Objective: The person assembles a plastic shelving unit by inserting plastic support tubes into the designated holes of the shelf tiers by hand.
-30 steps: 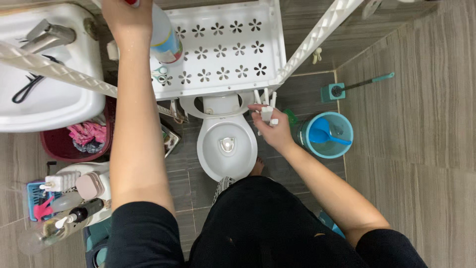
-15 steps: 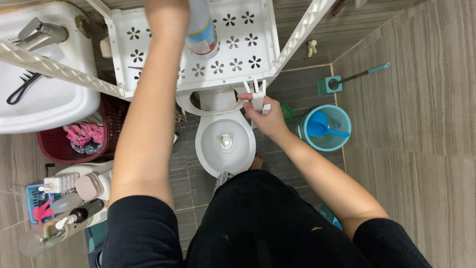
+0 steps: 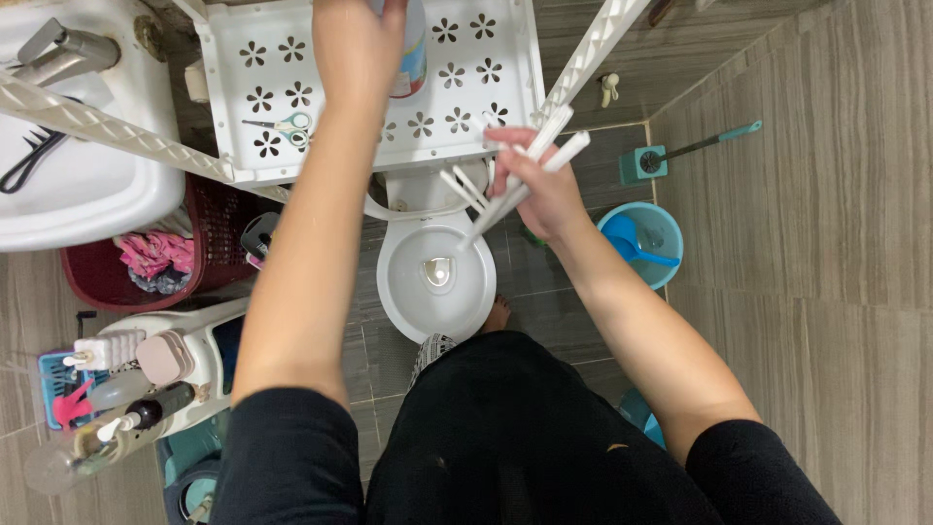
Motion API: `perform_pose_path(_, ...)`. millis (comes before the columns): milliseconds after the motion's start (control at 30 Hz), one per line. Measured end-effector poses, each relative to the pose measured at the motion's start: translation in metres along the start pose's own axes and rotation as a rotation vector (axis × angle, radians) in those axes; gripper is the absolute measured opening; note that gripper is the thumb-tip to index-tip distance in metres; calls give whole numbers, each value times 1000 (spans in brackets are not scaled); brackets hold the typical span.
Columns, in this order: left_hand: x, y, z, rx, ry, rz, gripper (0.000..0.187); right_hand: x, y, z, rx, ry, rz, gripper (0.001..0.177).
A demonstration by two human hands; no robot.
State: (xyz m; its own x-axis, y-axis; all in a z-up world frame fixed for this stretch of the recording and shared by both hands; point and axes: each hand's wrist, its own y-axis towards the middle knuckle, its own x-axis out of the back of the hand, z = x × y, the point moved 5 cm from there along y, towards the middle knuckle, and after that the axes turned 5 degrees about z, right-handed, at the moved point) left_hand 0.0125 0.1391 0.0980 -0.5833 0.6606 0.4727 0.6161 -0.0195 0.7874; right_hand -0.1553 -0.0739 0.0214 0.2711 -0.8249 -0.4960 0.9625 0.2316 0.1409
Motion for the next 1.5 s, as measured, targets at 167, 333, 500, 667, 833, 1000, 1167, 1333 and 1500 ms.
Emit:
perform_pose_path(167,69,-82,-82,247,-436,250,13,-7,20,2,-42,208,-129,34)
perform_pose_path(333,101,-115,-124,218,-453,383,34,-23,38,-5,-71,170,-123,32)
perform_pose_path(500,98,-133,-96,429,-511,377,33,-50,44,-20,-112,128,7,36)
perform_pose_path(667,96,-158,-59,672,-767,413,22,-70,50,-36,-207,71,111,53)
perform_pose_path(833,110,-179,-24,816,-882,380,20,-98,57,-55,-241,115,186,59)
perform_pose_path(1000,130,-183,16,756,-774,287,17,-119,66,-71,-273,1,108,50)
perform_pose_path(1167,151,-175,69,764,-688,242,19,-124,77,-90,-169,-290,-98,37)
perform_pose_path(1333,174,-157,104,696,-763,460,19,-130,80,-78,16,-498,-243,34)
perform_pose_path(1500,188,-133,97,573,-757,819,18,-132,72,-61,-111,-321,-139,38)
